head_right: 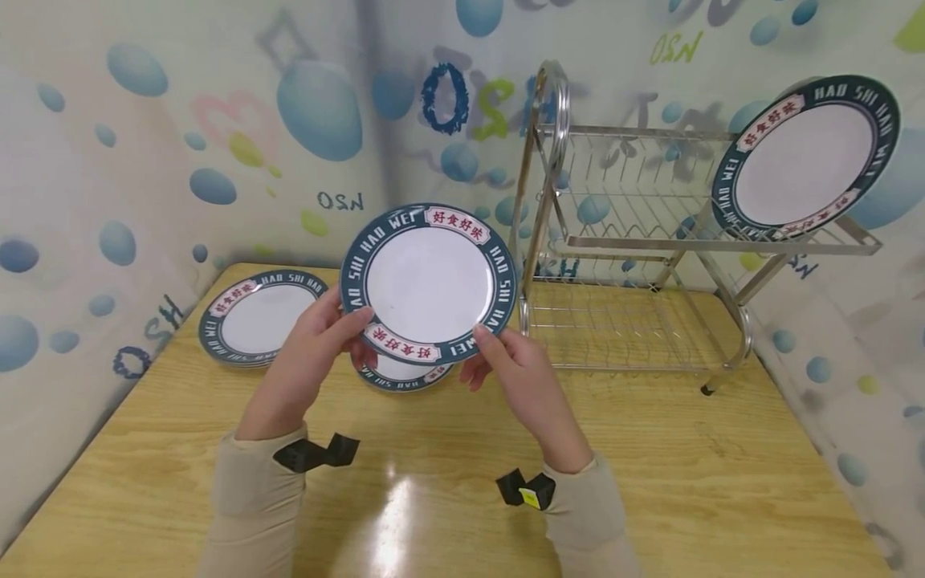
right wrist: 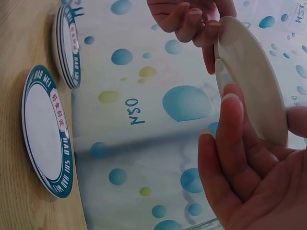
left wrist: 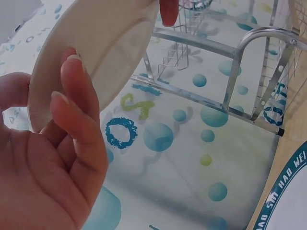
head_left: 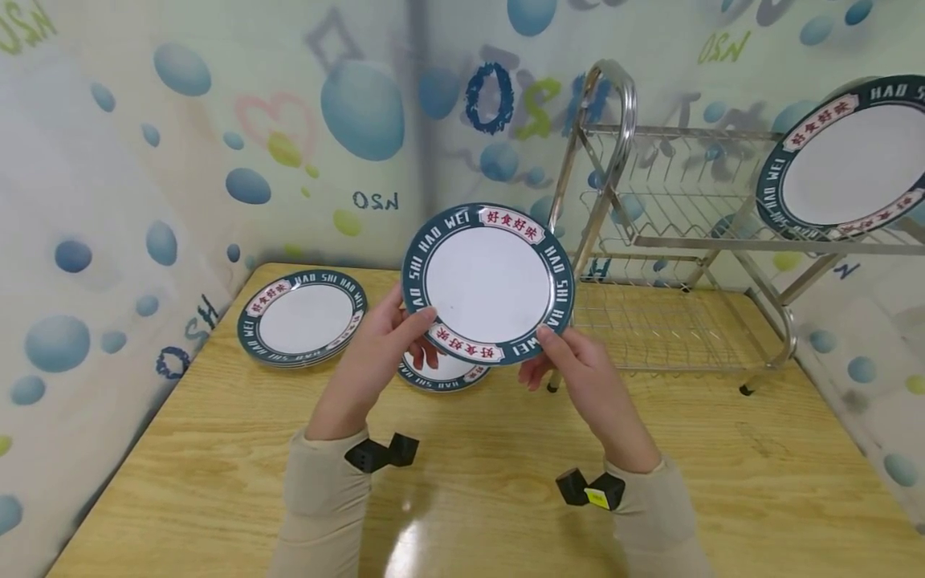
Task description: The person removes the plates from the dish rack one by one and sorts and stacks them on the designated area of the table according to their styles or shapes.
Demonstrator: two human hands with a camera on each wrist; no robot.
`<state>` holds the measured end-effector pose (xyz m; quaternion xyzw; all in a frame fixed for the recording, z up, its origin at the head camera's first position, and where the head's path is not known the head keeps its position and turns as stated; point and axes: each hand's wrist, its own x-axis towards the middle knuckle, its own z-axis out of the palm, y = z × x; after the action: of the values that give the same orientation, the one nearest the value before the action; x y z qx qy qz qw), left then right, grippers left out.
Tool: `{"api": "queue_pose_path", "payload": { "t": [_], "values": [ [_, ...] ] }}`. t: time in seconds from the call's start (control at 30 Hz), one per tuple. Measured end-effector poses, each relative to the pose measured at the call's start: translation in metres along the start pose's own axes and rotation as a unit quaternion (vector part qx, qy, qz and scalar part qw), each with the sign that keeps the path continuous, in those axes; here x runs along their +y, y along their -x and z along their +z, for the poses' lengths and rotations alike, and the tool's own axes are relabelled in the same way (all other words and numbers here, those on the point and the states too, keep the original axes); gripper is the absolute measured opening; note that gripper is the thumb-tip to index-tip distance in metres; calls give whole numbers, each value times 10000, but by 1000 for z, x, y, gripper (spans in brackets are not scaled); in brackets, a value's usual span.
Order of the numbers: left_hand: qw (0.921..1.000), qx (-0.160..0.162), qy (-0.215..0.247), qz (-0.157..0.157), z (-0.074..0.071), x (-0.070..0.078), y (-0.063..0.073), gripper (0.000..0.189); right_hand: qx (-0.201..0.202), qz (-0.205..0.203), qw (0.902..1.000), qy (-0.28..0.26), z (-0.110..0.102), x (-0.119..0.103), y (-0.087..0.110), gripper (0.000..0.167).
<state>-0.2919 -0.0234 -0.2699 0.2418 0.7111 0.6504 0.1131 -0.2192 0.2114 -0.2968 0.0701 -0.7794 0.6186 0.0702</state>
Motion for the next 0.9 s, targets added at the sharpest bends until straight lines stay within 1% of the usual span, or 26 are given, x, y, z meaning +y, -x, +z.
{"api": "queue_pose_path", "payload": {
  "t": [0.23, 0.4, 0.53, 0.73, 0.9],
  "values": [
    [9996, 176, 192, -116, -1, -1, 0, 30, -75, -18, 10000, 46, 1, 2, -2, 40],
    [9984, 347, 438, -86, -2, -1, -1, 30, -78, -111, 9999, 69, -1, 4, -2, 39],
    [9971, 470, 585, -81, -5, -2, -1, 31, 10, -166, 9998, 123, -3, 4, -3, 38],
    [9960, 579, 661, -149, -8, -2, -1, 31, 74, -220, 9997, 89, -6, 3, -2, 33],
    [9960, 585, 661, -162, -8, -3, -1, 31, 118, -185, 9997, 77, -10, 4, -1, 33]
  ]
}}
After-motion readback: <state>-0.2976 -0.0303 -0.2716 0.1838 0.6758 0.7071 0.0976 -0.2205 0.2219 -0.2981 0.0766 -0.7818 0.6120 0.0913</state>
